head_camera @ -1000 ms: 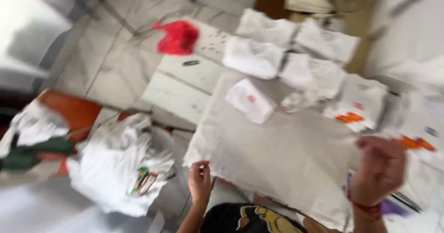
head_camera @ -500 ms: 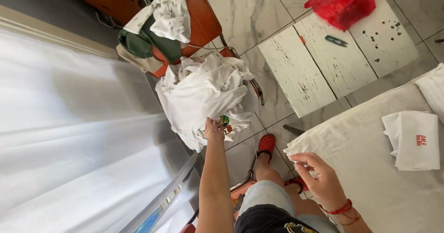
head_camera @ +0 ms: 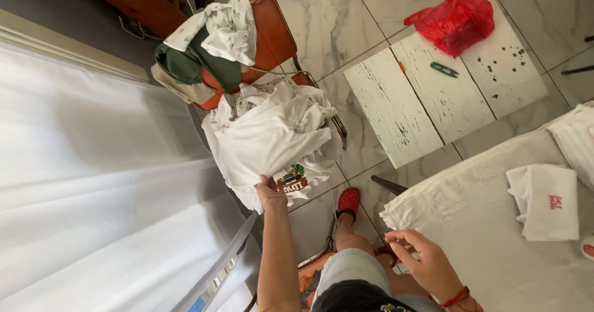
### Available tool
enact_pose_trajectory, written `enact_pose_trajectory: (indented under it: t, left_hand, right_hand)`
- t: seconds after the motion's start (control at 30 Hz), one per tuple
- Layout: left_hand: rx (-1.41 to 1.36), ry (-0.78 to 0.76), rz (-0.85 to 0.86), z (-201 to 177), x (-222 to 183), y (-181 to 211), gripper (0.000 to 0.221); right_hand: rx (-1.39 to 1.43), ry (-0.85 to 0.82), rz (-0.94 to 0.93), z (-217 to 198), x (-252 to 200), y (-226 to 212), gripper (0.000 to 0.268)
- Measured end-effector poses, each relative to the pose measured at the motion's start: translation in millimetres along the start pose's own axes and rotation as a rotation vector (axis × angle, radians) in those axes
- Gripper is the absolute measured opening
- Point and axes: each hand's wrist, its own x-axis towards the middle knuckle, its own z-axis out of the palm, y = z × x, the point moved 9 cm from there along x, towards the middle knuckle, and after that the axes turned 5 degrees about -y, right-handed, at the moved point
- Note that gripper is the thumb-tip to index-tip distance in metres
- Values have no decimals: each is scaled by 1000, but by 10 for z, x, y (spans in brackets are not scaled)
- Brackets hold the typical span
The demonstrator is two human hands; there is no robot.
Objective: Ironing and folding white baby onesies on a towel-covered table in a factory setting.
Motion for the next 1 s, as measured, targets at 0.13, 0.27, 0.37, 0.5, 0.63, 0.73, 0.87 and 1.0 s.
enact_pose_trajectory:
  t: [0.13, 0.27, 0.37, 0.5, 0.63, 0.73, 0.87, 1.0]
  left_hand:
    - [-132, -317, 257, 561, -821, 674, 21]
    - [382, -890, 942, 1175, -2360, 1093, 25]
    - [724, -1398, 1026, 1420, -3707, 755, 25]
    - [1157, -2046, 620, 1146, -4910, 27, 13]
    - [1440, -2390, 524, 696, -5569, -579, 10]
    - [1658, -2505, 420, 500, -5797, -1003, 23]
    - [1805, -2744, 556, 347, -5871, -1553, 20]
    - [2462, -2656, 765, 337, -5603, -2182, 28]
  right_hand:
    - [82, -47, 36, -91, -165, -211, 27]
    - [110, -6, -41, -253, -333, -253, 25]
    - [95, 169, -258, -543, -618, -350, 28]
    - [82, 696, -800, -1192, -1567, -764, 100]
    - [-482, 683, -759, -1308, -1839, -535, 84]
    - [-16, 21, -821, -1101, -1895, 76, 13]
    - [115, -55, -460, -1236, -2287, 1127, 40]
    - [143, 96, -115, -1488, -2693, 1956, 24]
